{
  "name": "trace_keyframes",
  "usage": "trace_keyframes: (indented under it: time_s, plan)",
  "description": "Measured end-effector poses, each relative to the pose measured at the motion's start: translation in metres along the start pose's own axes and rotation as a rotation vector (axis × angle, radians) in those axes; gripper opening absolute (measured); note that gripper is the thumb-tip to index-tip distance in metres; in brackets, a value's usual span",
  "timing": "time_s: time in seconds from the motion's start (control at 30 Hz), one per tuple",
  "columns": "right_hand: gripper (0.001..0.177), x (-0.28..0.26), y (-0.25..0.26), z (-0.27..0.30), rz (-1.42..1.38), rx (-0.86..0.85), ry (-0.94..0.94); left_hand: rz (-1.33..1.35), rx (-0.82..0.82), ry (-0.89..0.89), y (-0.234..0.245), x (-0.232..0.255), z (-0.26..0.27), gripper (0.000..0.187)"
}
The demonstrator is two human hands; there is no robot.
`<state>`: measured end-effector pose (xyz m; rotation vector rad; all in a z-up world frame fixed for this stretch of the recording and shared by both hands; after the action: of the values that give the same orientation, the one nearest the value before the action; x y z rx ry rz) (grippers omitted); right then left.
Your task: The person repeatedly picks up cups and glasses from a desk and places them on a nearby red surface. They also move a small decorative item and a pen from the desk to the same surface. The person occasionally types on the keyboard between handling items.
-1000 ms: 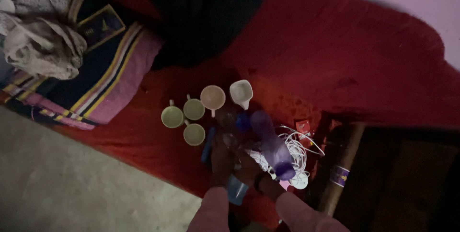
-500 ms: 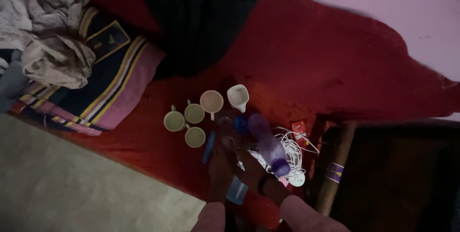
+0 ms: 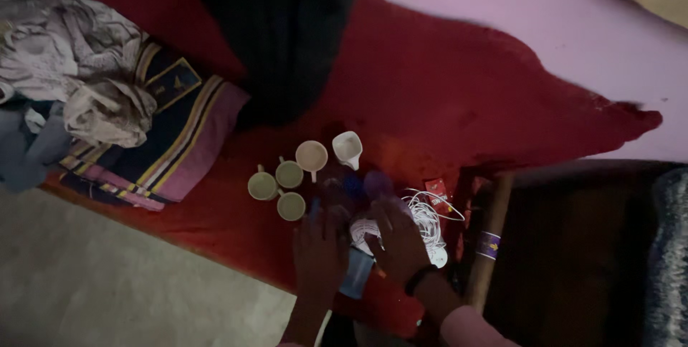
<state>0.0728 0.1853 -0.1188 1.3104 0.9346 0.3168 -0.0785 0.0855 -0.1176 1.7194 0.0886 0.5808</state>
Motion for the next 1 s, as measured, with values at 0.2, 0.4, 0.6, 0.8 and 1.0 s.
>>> trace_keyframes:
  time_s: [0.2,0.4,0.6,0.8,1.0]
  plan:
    - [0.071,-0.001,0.024,0.007,0.073,-0.013,-0.067,0.027,0.083,-0.024,0.031,0.027,-0.002,0.057]
    - [0.071,-0.015,0.066,0.009,0.061,0.092,-0.086,0.040,0.062,-0.052,0.050,0.056,-0.007,0.059]
    - [0.076,-0.020,0.094,0.012,0.135,0.079,-0.129,0.037,0.030,-0.045,0.060,0.067,-0.013,0.064]
    - [0.072,-0.017,0.105,0.023,0.088,0.057,-0.258,0.074,0.024,-0.078,0.068,0.077,-0.009,0.062]
    - [0.070,-0.019,0.114,0.034,0.082,0.141,-0.245,0.053,0.016,-0.147,0.071,0.088,-0.010,0.060]
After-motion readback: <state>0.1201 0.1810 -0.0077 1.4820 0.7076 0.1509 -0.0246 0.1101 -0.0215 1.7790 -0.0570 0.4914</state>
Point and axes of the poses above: each hand's wrist, its own z-axis away from the middle knuckle, its own y-axis out of the back of the hand, x = y × z, the point moved 4 cm from there along -z, towards the middle knuckle, and after that the axes turned 1 degree about -z, right-handed, at the moved point
